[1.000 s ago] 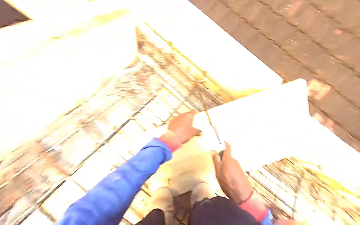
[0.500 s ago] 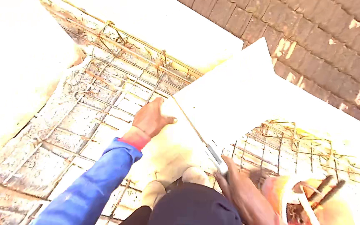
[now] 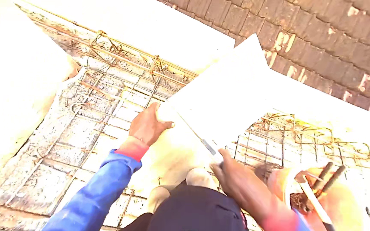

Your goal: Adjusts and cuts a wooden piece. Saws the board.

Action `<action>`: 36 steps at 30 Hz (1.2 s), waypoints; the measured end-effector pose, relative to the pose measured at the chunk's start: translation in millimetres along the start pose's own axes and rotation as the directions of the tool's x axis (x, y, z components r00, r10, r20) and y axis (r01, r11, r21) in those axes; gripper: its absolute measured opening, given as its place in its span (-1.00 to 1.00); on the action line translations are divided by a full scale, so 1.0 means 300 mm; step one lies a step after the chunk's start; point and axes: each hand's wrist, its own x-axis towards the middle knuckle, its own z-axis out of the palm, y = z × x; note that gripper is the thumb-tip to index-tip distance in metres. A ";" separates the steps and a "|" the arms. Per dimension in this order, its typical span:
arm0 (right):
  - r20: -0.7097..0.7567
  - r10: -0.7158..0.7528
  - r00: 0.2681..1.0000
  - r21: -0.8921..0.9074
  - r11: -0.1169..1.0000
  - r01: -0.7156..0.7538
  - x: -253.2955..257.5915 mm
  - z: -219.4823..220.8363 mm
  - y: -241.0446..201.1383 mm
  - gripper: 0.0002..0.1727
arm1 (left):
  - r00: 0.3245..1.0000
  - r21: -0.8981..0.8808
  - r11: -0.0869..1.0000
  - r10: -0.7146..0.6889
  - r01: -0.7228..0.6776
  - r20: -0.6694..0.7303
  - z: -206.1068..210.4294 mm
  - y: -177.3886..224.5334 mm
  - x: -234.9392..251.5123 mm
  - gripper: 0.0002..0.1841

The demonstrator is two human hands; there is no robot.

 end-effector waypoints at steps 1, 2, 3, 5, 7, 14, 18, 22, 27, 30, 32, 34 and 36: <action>0.042 -0.013 0.999 0.024 1.000 0.012 0.099 -0.017 -0.063 -0.47 | 1.000 0.006 1.000 0.019 -0.019 -0.010 -0.002 -0.001 0.002 -0.27; 0.063 -0.032 0.998 0.034 0.999 0.030 0.183 -0.025 -0.109 -0.48 | 0.999 0.003 0.999 0.037 -0.037 -0.011 0.001 -0.008 0.010 -0.26; 0.063 -0.042 0.997 0.042 0.998 0.039 0.229 -0.026 -0.128 -0.47 | 0.999 0.000 0.999 0.052 -0.052 -0.012 0.003 -0.019 0.026 -0.28; 0.061 -0.026 0.998 0.039 0.999 0.023 0.169 -0.008 -0.071 -0.48 | 0.998 -0.004 0.998 0.059 -0.059 0.002 0.002 -0.033 0.045 -0.34; 0.028 0.015 0.999 -0.007 1.000 -0.015 -0.021 0.002 0.042 -0.39 | 1.000 -0.031 0.999 0.026 -0.026 0.014 0.007 -0.037 0.029 -0.33; 0.111 0.002 0.994 0.019 1.000 -0.004 0.200 -0.035 -0.139 -0.44 | 1.000 0.008 1.000 0.026 -0.026 0.007 -0.004 -0.015 0.013 -0.29; 0.042 0.003 0.999 -0.012 1.000 -0.003 0.043 -0.018 -0.034 -0.44 | 0.999 -0.018 0.999 0.044 -0.044 0.001 0.006 -0.034 0.005 -0.34; -0.013 -0.010 1.000 -0.055 0.998 0.009 -0.131 -0.045 0.067 -0.37 | 1.000 -0.013 1.000 -0.011 0.011 0.023 -0.003 -0.010 0.015 -0.31; 0.113 0.059 0.992 -0.023 0.998 -0.056 0.169 -0.031 -0.131 -0.40 | 0.998 -0.025 0.998 0.054 -0.054 -0.018 0.004 -0.040 0.010 -0.33; 0.043 0.066 0.997 -0.022 0.998 -0.065 -0.008 0.004 0.003 -0.37 | 0.999 -0.037 0.999 0.030 -0.029 0.034 0.017 -0.046 0.037 -0.38; 0.011 0.035 0.999 -0.007 0.999 -0.035 -0.158 -0.020 0.086 -0.36 | 1.000 -0.029 1.000 0.010 -0.009 0.022 0.007 -0.034 0.038 -0.36; 0.012 0.017 1.000 -0.035 0.999 -0.016 -0.172 -0.032 0.092 -0.38 | 1.000 -0.026 1.000 0.000 0.000 -0.006 0.004 -0.014 0.005 -0.29; 0.049 0.039 0.998 -0.049 0.998 -0.037 -0.029 -0.029 -0.005 -0.43 | 0.999 -0.008 1.000 0.013 -0.013 -0.034 0.001 -0.003 -0.030 -0.22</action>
